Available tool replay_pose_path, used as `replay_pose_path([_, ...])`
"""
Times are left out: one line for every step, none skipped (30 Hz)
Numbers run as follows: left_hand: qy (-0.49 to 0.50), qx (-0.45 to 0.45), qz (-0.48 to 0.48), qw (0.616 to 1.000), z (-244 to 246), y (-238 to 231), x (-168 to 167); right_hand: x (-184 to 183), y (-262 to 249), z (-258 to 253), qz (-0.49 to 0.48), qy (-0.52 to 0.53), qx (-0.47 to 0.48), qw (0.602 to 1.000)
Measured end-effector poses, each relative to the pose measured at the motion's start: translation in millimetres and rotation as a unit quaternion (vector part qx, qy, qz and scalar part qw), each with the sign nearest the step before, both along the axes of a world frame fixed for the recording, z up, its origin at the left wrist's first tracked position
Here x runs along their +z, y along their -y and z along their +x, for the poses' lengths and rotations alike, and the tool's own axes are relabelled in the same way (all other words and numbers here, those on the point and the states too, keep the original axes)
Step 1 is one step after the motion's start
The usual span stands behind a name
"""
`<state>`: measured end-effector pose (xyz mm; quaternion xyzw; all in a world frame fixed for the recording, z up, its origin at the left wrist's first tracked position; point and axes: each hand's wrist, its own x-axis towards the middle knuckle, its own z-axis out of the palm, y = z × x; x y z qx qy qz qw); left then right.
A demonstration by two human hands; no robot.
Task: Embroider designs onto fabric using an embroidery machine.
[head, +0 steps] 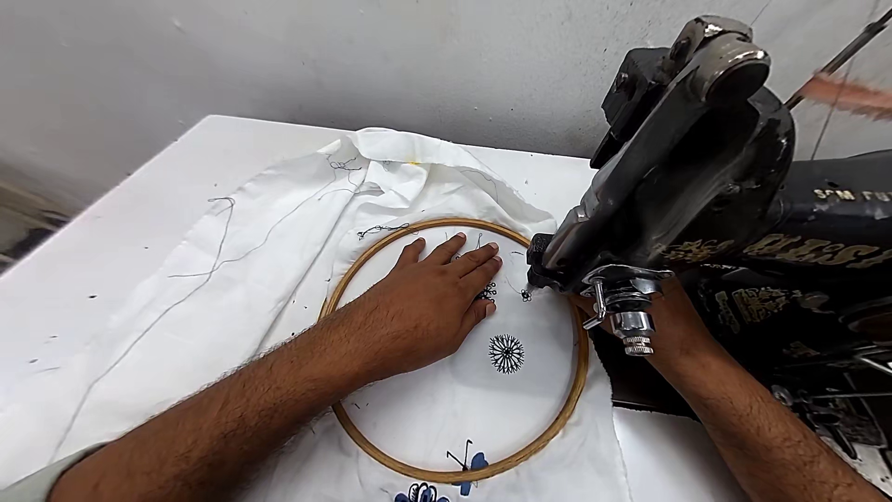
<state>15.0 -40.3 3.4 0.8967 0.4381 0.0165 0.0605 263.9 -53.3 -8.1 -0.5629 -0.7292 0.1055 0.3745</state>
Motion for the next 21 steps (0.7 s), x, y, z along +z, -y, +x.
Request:
replay_pose_path([-0.004,0.000,-0.004,1.000,-0.3,0.0,0.7,-0.4,-0.3,0.0,0.001,0.004,0.000,1.000])
replay_pose_path([-0.007,0.001,-0.007,1.000,-0.4,-0.1,1.3,-1.7,-1.3,0.4,0.006,0.006,0.001,1.000])
replay_pose_path([-0.005,0.001,-0.008,1.000,-0.5,-0.4,1.4,-2.2,-1.6,0.8,0.006,0.008,0.000,1.000])
replay_pose_path([-0.001,-0.001,-0.005,1.000,-0.5,-0.6,0.8,-2.1,-1.4,0.9,0.005,0.008,-0.001,1.000])
replay_pose_path([0.003,-0.002,-0.001,1.000,-0.4,-1.0,0.0,-1.7,-1.1,0.9,0.007,0.010,-0.002,1.000])
replay_pose_path([0.006,-0.003,0.002,1.000,-0.2,-1.3,-1.0,-0.3,-0.1,0.6,0.003,0.013,-0.005,1.000])
replay_pose_path([0.009,-0.003,0.004,1.000,0.3,-1.5,-1.6,1.6,1.2,0.5,0.001,0.021,-0.007,1.000])
replay_pose_path([0.011,-0.003,0.007,1.000,1.0,-1.5,-2.2,2.7,2.0,0.6,-0.001,0.030,-0.009,1.000])
replay_pose_path([0.011,-0.002,0.007,1.000,1.7,-1.3,-2.3,3.6,2.2,0.8,-0.006,0.035,-0.013,0.999])
replay_pose_path([0.010,-0.001,0.005,1.000,2.3,-1.1,-2.1,4.9,2.8,0.7,-0.015,0.033,-0.015,0.999])
replay_pose_path([0.010,-0.001,0.005,1.000,2.7,-0.7,-2.0,6.6,3.5,-0.1,-0.024,0.029,-0.017,0.999])
replay_pose_path([0.009,-0.002,0.004,1.000,2.8,-0.3,-1.6,7.0,3.2,-0.5,-0.022,0.026,-0.017,0.999])
replay_pose_path([0.007,-0.004,0.002,1.000,2.7,0.2,-1.1,6.4,2.4,-0.4,-0.019,0.022,-0.015,0.999])
replay_pose_path([0.006,-0.006,0.003,1.000,2.4,0.4,-1.1,5.5,1.5,-0.2,-0.019,0.018,-0.015,1.000])
replay_pose_path([0.004,-0.007,0.003,1.000,1.9,0.6,-0.9,4.6,1.3,0.2,-0.021,0.014,-0.015,1.000])
replay_pose_path([0.000,-0.006,0.001,1.000,1.3,0.6,-0.4,5.0,2.5,0.0,-0.029,0.011,-0.018,0.999])
replay_pose_path([-0.003,-0.005,-0.003,1.000,0.6,0.3,0.4,5.9,3.5,-1.1,-0.041,0.007,-0.023,0.999])
replay_pose_path([-0.005,-0.005,-0.004,1.000,0.1,0.2,0.6,6.3,3.9,-1.6,-0.047,0.005,-0.026,0.999])
replay_pose_path([-0.007,-0.006,-0.003,1.000,-0.2,0.0,0.7,6.5,3.8,-2.0,-0.046,0.004,-0.025,0.999])
replay_pose_path([-0.006,-0.006,-0.002,1.000,-0.2,0.0,0.5,7.4,4.1,-2.4,-0.045,0.007,-0.026,0.999])
replay_pose_path([-0.004,-0.005,-0.001,1.000,0.0,0.2,0.3,8.3,4.5,-2.6,-0.043,0.011,-0.027,0.999])
